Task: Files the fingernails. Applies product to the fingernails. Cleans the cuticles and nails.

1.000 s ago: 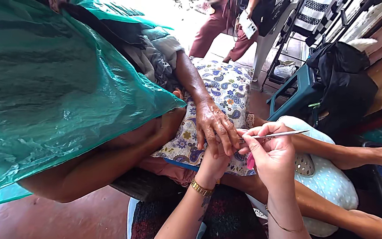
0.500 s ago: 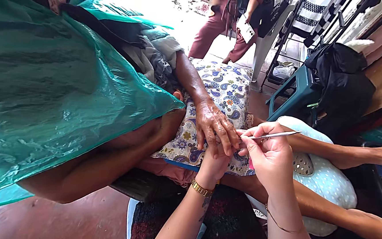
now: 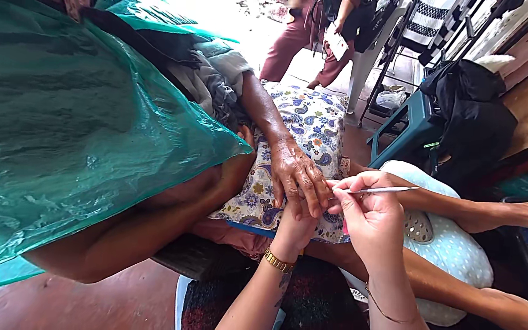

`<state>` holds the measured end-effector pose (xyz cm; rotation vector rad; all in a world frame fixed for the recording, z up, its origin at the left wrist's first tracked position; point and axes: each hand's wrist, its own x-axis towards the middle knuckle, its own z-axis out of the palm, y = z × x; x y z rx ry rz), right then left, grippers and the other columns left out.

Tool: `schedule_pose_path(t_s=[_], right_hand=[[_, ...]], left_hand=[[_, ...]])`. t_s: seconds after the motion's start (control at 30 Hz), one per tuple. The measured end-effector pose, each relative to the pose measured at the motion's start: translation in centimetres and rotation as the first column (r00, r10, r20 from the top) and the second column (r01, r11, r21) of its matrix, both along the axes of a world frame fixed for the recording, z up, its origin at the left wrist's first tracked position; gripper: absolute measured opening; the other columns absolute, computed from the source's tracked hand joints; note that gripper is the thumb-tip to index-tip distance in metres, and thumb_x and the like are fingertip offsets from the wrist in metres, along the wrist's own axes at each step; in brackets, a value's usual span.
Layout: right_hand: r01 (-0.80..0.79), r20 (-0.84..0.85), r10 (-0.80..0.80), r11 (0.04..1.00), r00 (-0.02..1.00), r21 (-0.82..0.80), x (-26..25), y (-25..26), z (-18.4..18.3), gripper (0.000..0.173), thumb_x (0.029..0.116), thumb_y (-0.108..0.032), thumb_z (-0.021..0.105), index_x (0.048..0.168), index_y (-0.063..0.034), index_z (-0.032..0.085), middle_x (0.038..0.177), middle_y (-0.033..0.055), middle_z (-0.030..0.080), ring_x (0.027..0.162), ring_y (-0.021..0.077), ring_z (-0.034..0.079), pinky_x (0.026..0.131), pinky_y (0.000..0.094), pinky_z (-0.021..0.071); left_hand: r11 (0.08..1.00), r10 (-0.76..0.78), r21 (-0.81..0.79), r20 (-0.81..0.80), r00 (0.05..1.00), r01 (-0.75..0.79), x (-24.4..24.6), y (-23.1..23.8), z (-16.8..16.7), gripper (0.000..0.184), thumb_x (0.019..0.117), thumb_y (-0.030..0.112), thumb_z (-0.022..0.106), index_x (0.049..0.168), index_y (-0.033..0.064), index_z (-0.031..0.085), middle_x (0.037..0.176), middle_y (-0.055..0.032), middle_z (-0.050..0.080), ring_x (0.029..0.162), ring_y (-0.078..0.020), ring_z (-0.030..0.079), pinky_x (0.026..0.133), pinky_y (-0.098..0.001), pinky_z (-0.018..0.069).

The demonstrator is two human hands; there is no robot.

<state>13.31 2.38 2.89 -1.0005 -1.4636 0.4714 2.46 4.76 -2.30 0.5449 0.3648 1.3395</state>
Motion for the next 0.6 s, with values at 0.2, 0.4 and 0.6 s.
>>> schedule_pose_path(t_s=[0.2,0.4,0.6], right_hand=[[0.006,0.058,-0.007,1.0,0.998,0.013,0.17,0.06,-0.04,0.012,0.0917,0.004,0.064,0.102,0.0014,0.059,0.096,0.006,0.073,0.071,0.0048,0.072,0.06,0.0188,0.0618],[0.026,0.072,-0.028,0.999,0.997,0.028,0.01,0.0,-0.12,0.012,0.0919,0.004,0.063,0.102,0.0014,0.058,0.095,0.0057,0.072,0.075,0.0048,0.073,0.062,0.019,0.0623],[0.042,0.051,-0.043,0.999,0.998,0.025,-0.19,0.1,-0.18,0.015,0.0921,0.004,0.064,0.104,0.0004,0.056,0.096,0.0047,0.072,0.073,0.0048,0.072,0.062,0.0194,0.0623]], left_hand=[[1.0,0.002,-0.023,-0.014,1.0,-0.002,0.01,0.04,0.16,0.026,0.1006,-0.003,0.037,0.093,0.0056,0.06,0.084,-0.0041,0.07,0.082,-0.0114,0.071,0.084,-0.0277,0.059],[0.999,0.009,-0.042,-0.039,0.999,-0.011,0.09,-0.01,0.67,0.026,0.1,-0.005,0.039,0.09,0.0066,0.06,0.079,-0.002,0.068,0.076,-0.0089,0.069,0.079,-0.0243,0.0584],[0.999,-0.002,-0.042,-0.018,1.0,0.001,0.09,0.01,0.59,0.029,0.1009,-0.004,0.038,0.087,0.0071,0.06,0.077,-0.0018,0.067,0.075,-0.0086,0.068,0.078,-0.0244,0.0581]])
